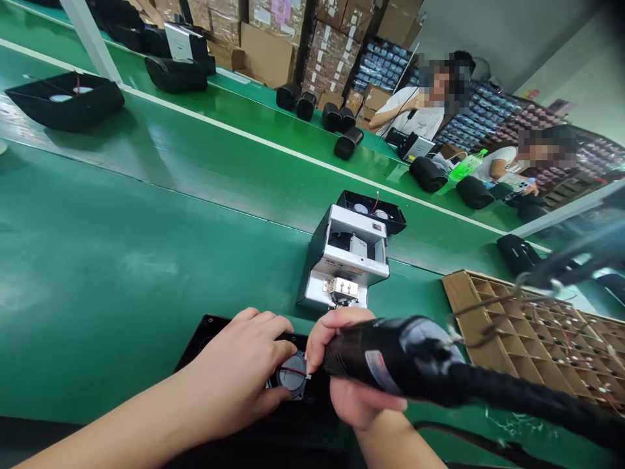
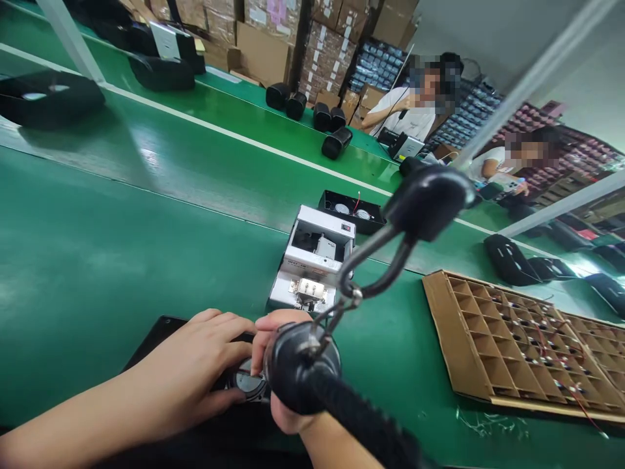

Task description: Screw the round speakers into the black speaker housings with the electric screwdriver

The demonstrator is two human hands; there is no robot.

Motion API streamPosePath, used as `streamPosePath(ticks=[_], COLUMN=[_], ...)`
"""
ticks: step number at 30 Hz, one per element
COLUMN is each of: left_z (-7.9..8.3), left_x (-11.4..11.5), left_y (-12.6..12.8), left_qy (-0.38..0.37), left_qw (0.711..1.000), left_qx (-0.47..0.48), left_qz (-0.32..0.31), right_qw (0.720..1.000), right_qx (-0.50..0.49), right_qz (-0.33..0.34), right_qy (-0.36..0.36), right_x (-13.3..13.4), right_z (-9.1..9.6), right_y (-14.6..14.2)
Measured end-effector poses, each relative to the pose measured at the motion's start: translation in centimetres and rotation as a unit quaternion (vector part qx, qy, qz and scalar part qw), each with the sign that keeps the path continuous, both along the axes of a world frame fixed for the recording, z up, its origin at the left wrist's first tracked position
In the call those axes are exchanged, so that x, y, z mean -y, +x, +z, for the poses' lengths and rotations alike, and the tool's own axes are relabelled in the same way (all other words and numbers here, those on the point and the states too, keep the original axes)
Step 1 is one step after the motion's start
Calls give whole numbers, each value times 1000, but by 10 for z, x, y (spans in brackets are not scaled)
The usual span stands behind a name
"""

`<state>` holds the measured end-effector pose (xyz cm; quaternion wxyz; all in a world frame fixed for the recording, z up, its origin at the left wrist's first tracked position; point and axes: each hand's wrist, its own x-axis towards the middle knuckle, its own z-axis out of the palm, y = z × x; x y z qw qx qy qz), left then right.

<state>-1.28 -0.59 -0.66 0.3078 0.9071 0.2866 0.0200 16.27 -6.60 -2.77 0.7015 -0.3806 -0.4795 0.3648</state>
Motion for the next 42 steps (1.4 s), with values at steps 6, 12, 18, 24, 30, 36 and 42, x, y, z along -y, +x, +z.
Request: streamPosePath(ticks=[6, 12, 18, 24, 30, 36, 42], left_z=[-4, -12, -6, 2, -1, -5, -7], left_x=[-2, -2, 0, 0, 3, 4, 3], left_y=[1, -1, 0, 1, 0, -1, -1], left_qy=[39, 74, 62, 35, 1, -2, -3], left_qw=[999, 997, 998, 999, 1000, 1000, 1000], left_qx=[-7, 1, -5, -38, -19, -29, -30], left_qz=[-13, -23, -27, -17, -3, 1, -2], right_qw=[999, 999, 998, 995, 997, 975, 975], right_qx=[-30, -26, -34, -47, -54, 22, 67], right_qz=[12, 1, -36, -87, -47, -200, -191], right_qy=[40, 40, 34, 32, -2, 97, 96], right_x=[-7, -3, 2, 8, 13, -24, -59], right_z=[2, 1, 6, 0, 56, 113, 95], right_y=[-1, 0, -4, -6, 12, 39, 45])
